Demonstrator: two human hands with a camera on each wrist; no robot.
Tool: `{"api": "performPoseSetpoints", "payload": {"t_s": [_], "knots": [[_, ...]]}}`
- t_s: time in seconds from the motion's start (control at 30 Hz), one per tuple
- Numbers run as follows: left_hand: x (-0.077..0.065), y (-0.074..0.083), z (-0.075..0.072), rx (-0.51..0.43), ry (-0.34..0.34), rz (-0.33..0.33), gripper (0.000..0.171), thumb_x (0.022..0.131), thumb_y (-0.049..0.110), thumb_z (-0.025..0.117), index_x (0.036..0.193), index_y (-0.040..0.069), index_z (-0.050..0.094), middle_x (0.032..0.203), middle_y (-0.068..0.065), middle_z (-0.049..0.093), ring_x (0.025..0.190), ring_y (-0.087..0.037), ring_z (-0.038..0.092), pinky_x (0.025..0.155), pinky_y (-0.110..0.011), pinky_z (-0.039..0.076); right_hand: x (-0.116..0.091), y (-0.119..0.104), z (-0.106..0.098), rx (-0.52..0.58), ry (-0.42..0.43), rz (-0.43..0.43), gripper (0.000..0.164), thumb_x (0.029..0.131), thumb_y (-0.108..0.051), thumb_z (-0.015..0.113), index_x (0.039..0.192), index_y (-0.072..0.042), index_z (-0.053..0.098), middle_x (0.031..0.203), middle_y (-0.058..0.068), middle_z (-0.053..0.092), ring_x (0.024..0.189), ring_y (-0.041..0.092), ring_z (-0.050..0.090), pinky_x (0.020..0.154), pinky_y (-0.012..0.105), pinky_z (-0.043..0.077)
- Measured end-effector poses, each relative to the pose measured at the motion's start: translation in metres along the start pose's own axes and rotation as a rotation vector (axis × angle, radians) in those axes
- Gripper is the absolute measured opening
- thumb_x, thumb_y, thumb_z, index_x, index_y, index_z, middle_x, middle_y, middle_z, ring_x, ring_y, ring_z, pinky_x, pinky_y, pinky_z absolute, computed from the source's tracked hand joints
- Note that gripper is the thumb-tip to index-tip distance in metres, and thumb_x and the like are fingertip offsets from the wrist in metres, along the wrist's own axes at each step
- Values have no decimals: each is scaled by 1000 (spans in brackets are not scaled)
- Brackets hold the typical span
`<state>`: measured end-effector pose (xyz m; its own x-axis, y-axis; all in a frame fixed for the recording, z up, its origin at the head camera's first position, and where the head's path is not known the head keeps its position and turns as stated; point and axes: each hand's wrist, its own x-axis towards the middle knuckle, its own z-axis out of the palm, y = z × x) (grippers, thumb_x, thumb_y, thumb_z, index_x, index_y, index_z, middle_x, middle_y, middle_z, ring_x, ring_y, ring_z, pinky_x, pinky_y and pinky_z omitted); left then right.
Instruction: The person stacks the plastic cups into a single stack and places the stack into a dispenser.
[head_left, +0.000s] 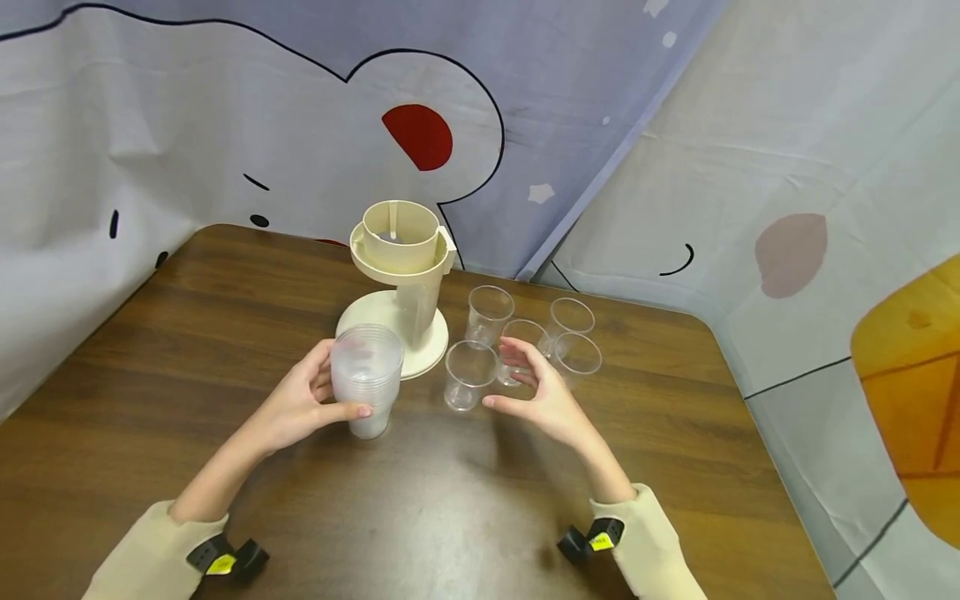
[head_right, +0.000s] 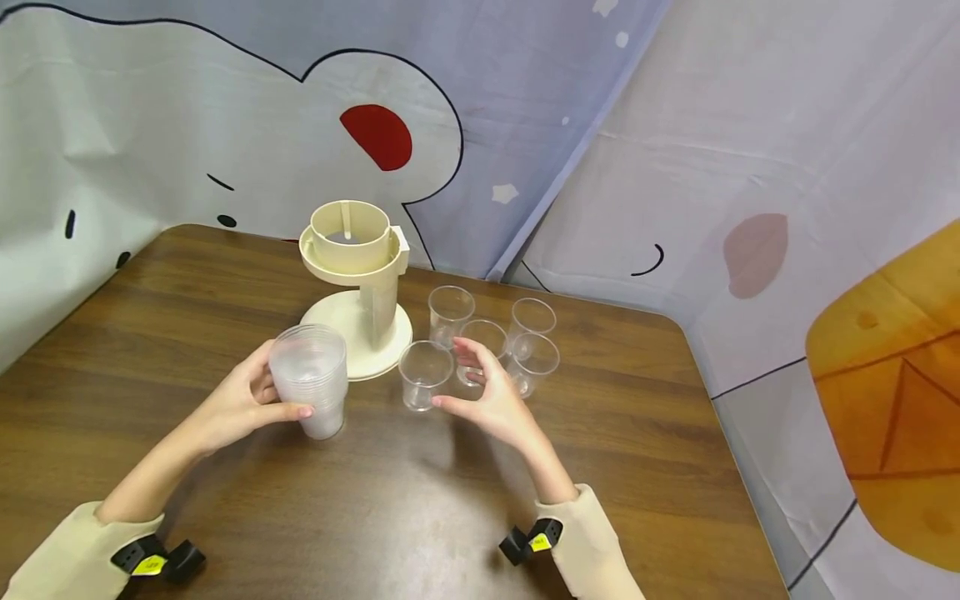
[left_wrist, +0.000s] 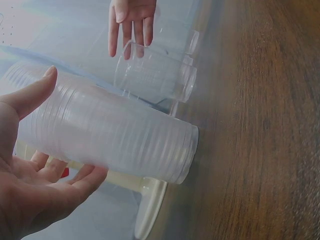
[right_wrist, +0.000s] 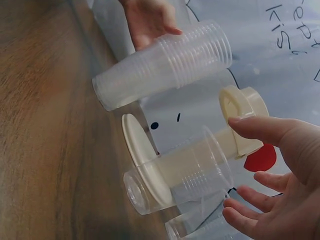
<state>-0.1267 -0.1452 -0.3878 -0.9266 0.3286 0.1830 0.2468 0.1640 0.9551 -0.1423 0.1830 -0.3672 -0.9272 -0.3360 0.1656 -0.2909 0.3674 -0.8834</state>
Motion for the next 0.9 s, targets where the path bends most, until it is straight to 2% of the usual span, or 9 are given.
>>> {"api": "performPoseSetpoints", "payload": {"t_s": [0.27, 0.53, 0.9], "knots": [[0, 2, 0, -3, -2, 2, 68, 76, 5, 80, 131, 2, 39, 123, -13, 52, 105, -1, 59, 87, -18, 51, 1, 3, 6, -7, -32, 9, 80, 75, -4, 79, 142, -2, 36, 140, 20, 48, 131, 35, 45, 106, 48, 41], [0, 1, -1, -1, -1, -8, 69, 75, 5, 80, 131, 4, 39, 124, -12, 52, 105, -2, 59, 87, -17, 51, 5, 8, 11, -16, -63, 36, 81, 76, -6, 78, 143, 2, 33, 140, 25, 46, 130, 39, 45, 105, 51, 42], [0, 2, 0, -5, -3, 5, 68, 76, 5, 80, 131, 2, 39, 124, -14, 52, 104, -1, 59, 87, -18, 51, 13, 19, 19, 54, -64, 108, 78, 80, 0, 73, 144, 3, 30, 144, 27, 42, 129, 41, 46, 107, 51, 40]]}}
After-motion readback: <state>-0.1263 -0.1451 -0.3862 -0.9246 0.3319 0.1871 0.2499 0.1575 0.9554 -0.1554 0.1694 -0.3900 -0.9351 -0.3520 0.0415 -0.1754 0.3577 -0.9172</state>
